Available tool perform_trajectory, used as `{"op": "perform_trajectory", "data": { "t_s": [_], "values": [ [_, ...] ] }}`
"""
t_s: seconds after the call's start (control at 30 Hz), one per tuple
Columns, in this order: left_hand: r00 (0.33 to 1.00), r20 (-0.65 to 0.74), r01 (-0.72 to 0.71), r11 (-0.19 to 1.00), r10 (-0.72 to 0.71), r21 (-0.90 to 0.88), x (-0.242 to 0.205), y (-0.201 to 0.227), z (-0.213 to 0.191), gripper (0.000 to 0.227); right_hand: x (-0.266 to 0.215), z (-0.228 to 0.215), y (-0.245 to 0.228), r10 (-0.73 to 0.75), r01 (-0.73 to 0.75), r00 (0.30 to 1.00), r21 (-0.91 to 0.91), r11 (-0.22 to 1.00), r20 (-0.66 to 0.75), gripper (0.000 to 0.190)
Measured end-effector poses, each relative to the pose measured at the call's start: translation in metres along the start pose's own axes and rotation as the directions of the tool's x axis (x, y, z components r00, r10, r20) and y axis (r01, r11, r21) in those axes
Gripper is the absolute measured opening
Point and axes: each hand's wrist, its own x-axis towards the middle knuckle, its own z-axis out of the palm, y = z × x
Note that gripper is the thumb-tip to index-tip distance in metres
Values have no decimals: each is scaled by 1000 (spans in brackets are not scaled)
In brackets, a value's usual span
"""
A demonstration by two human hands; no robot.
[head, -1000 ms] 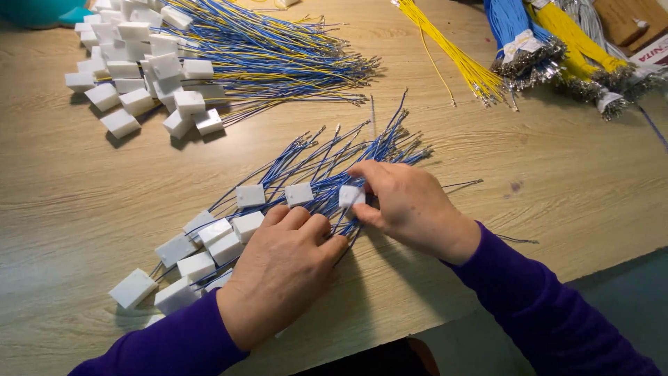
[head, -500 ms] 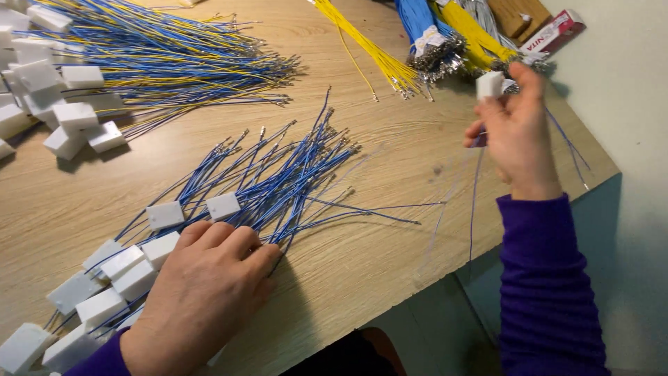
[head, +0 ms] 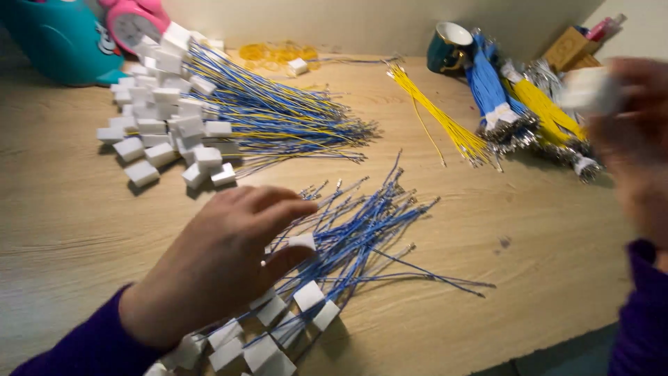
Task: The person inserts blue and yellow wires into small white plastic blocks on a wooden table. They handle the wires and blocks by hand, repeatedly picking up a block and threading a wire into it before placing the assembled unit back on the table.
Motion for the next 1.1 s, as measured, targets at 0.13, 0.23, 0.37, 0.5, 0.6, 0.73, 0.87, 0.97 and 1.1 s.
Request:
{"op": "perform_trajectory", "data": {
  "t_s": [0.13, 0.23, 0.37, 0.5, 0.6, 0.73, 0.87, 0.97, 1.1],
  "values": [
    [953, 189, 246, 969, -235, -37, -3, -59, 36, 51, 68, 109, -92, -309, 305, 940, 51, 951, 147, 36],
    [915, 309, 273, 962, -258, -7, -3, -67, 70, 57, 105, 156, -117, -421, 401, 878, 131, 907, 226, 36],
    [933, 330, 157, 987, -141, -21, 13, -40, 83, 53, 133, 200, -127, -350, 278, 886, 258, 926, 303, 29],
    [840, 533, 135, 991, -105, -18, 23, -32, 90, 63, 148, 236, -116, -330, 210, 876, 337, 918, 353, 29],
    [943, 285, -98, 963, 170, -251, 16, -55, 126, 44, 156, 261, -101, -251, 55, 875, 431, 901, 414, 29],
    [965, 260, 81, 907, 32, -414, 18, -66, 67, 36, 162, 279, -79, -211, -27, 882, 492, 870, 422, 37],
    [715, -56, 562, 621, -697, -546, 18, -83, -4, 19, 153, 284, -69, -211, -6, 909, 515, 857, 361, 39],
    [460, 204, 548, 95, -864, -831, 25, -96, -18, 53, 141, 283, -75, -293, 105, 895, 479, 871, 337, 34],
    [569, 252, 342, -53, -783, -938, 15, -112, 23, 39, 128, 283, -78, -410, 255, 854, 429, 867, 321, 25]
  ]
}}
